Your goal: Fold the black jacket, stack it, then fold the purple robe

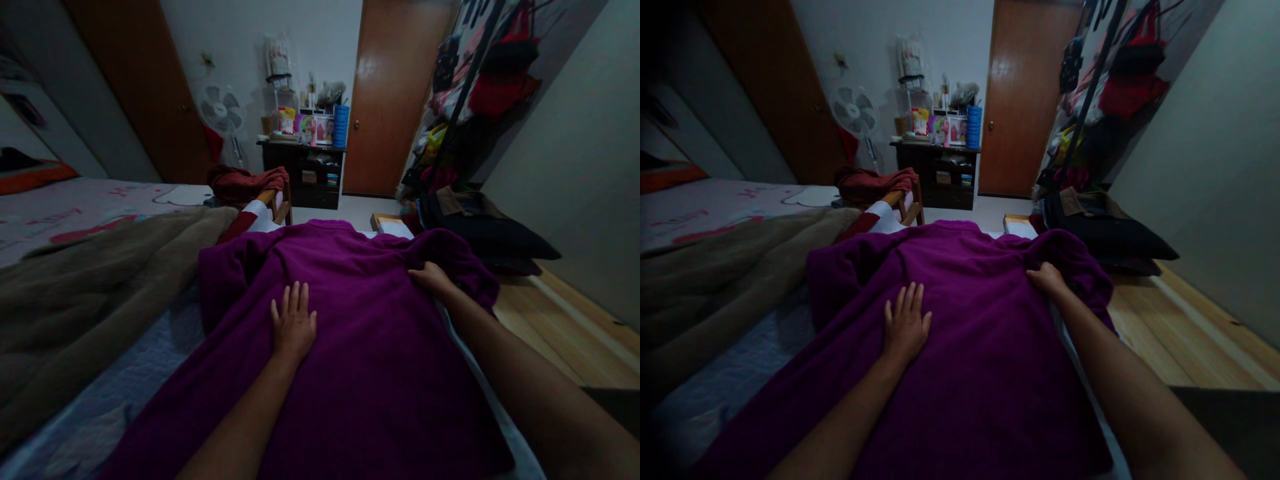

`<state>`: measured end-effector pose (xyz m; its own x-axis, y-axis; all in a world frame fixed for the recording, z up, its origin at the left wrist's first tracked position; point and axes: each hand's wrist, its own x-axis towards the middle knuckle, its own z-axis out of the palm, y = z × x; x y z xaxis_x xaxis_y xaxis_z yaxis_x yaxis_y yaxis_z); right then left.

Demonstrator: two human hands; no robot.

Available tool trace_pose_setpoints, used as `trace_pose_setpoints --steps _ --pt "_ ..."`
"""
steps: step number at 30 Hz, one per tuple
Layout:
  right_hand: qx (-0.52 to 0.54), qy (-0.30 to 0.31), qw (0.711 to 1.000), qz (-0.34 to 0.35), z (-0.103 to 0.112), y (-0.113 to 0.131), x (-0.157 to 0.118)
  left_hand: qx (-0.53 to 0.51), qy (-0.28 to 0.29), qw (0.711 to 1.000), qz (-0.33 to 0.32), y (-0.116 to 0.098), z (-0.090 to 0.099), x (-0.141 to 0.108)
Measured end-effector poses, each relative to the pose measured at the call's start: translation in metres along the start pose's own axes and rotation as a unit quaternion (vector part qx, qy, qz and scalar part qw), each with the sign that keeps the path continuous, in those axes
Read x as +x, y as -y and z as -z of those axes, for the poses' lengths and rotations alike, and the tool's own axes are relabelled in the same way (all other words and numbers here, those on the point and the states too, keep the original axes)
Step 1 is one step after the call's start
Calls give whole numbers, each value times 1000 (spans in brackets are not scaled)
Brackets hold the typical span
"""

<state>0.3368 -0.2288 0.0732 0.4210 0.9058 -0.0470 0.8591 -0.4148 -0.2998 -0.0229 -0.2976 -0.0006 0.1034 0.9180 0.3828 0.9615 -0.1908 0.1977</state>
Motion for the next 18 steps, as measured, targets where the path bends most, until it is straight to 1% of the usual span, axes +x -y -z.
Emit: trace_pose_setpoints --steps 2,4,7,10,12,15,18 --pt "-1 -1 1000 15 -2 0 -7 -4 15 997 -71 0 0 0" --pt "-7 -9 1000 26 -2 1 -14 -16 52 992 -110 1 -1 0" --pt "-39 -37 998 29 0 -1 -23 -22 94 990 -100 4 -4 -1" --pt "-97 -71 992 29 3 -5 -28 -21 104 991 -86 5 -4 -1" --pt "-103 -63 992 21 4 -6 -31 -21 109 990 -84 4 -3 -1" --pt "-48 -29 998 0 6 -7 -38 -24 110 990 -82 4 -3 -1" --pt "47 2 999 12 9 -8 -52 -27 103 991 -85 4 -4 -1"
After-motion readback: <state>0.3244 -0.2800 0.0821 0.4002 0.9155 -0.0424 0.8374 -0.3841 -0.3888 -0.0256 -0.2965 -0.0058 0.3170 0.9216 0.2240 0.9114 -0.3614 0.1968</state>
